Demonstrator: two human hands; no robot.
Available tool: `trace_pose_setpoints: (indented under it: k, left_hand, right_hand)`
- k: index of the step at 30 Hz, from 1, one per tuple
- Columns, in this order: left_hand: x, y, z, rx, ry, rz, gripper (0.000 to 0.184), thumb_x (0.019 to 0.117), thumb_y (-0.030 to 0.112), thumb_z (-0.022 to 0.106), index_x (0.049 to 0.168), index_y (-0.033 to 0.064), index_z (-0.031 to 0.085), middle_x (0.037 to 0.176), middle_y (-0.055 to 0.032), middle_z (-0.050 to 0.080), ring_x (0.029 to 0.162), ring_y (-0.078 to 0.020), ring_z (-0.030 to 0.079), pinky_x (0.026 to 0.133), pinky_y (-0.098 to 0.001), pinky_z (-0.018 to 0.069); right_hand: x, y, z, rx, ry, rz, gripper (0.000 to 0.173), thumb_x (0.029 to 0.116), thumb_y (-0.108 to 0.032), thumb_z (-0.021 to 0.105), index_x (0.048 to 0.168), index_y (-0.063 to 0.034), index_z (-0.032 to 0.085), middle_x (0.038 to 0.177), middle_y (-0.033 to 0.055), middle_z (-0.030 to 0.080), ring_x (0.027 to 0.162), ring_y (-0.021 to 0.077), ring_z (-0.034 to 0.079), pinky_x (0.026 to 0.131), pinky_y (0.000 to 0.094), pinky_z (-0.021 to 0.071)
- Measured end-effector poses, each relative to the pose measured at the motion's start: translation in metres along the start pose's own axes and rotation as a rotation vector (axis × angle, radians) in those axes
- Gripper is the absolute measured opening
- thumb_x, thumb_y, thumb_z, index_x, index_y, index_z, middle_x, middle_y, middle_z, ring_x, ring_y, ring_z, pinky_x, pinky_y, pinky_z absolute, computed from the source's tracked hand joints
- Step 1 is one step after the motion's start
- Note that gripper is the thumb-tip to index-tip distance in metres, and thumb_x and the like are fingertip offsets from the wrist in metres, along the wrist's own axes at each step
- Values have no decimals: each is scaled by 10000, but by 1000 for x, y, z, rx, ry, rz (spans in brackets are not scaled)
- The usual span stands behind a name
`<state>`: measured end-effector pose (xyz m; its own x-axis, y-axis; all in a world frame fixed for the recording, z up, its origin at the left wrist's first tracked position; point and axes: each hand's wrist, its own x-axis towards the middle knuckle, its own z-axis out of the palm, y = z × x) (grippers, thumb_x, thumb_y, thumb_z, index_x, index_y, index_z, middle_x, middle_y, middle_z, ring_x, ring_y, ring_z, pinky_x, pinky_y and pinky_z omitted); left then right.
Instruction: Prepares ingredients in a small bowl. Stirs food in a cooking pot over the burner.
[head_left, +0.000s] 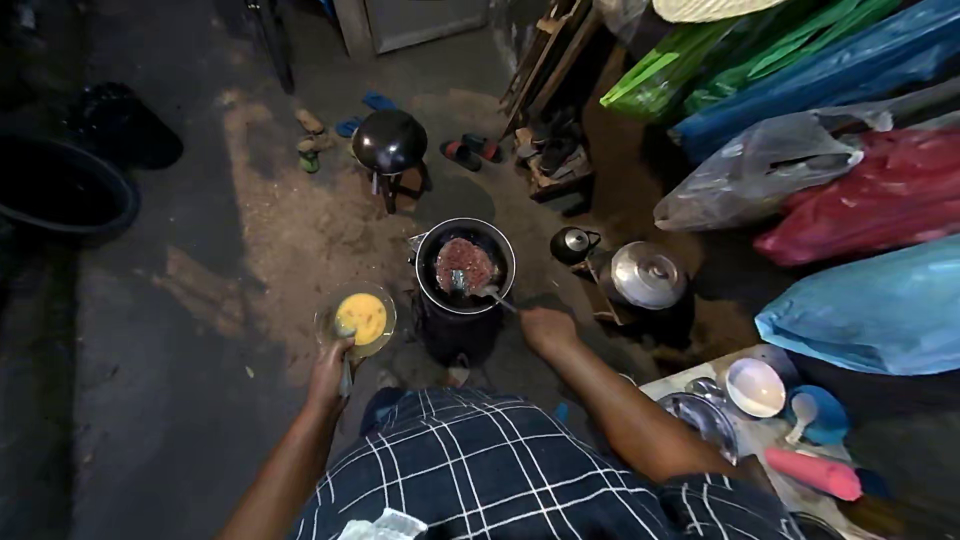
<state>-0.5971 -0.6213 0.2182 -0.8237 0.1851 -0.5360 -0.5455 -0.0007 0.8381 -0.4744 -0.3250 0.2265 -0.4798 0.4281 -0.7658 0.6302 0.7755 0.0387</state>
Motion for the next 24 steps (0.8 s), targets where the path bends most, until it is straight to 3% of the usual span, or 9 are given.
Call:
trace_pose_setpoints:
  k: [4,7,11,13,16,17,20,24]
  left_hand:
    - [25,11,7,36,-63,-23,551,1019,33,437,1544,39,270,1285,-169,553,1004,-183,666,806,-306,596]
    - [43,27,10,94,-115,-28,626,1008,32,458,1583,89,216,1323,-184,531,1005,-192,661,796,-309,590]
    - [57,42,15,120,-162,-26,651,1015,27,443,1599,108,167,1339,-184,519,992,-171,660,788,-285,582]
    - [66,45,16,104,-184,-23,640,1019,18,435,1599,125,187,1374,-192,503,1028,-195,658,804,-305,587]
    - [79,44,17,99,-209,-20,644,1017,17,436,1599,109,177,1380,-208,491,1043,-220,655,819,-330,590]
    - [83,44,17,107,-222,-13,656,1009,15,439,1600,123,176,1392,-208,483,1043,-223,655,818,-332,591]
    - [94,45,17,149,-235,-23,674,1018,37,445,1611,137,141,1385,-207,486,1020,-206,653,809,-319,581]
    - [100,46,20,140,-221,-47,649,1030,38,438,1603,120,146,1352,-204,507,1008,-200,658,817,-316,585]
  right_hand:
    - [40,-12,12,94,89,47,382,1072,-84,454,1430,-60,586,1364,274,614,1216,473,629,951,637,520]
    - [31,-14,5,185,99,97,433,1055,-108,488,1485,-111,543,1371,257,620,1228,472,623,966,653,507]
    - [9,-9,6,421,16,145,409,1093,-169,448,1459,6,501,1356,294,609,1279,453,596,1054,620,466]
    - [29,-5,17,594,3,162,402,1109,-171,409,1438,40,504,1349,302,597,1239,425,616,1044,577,478]
    - [73,-6,32,851,54,123,416,1135,-213,384,1486,-10,477,1271,279,616,1052,367,653,930,509,520]
    - [86,-8,36,900,79,88,416,1135,-215,397,1495,-21,473,1273,278,622,1060,369,655,938,511,522]
    - [104,-21,35,846,152,19,436,1108,-187,456,1527,-69,467,1355,281,618,1234,425,625,1062,581,476]
    - [97,-45,31,466,177,32,485,1072,-165,479,1555,-214,474,1478,232,540,1284,439,594,1038,621,488]
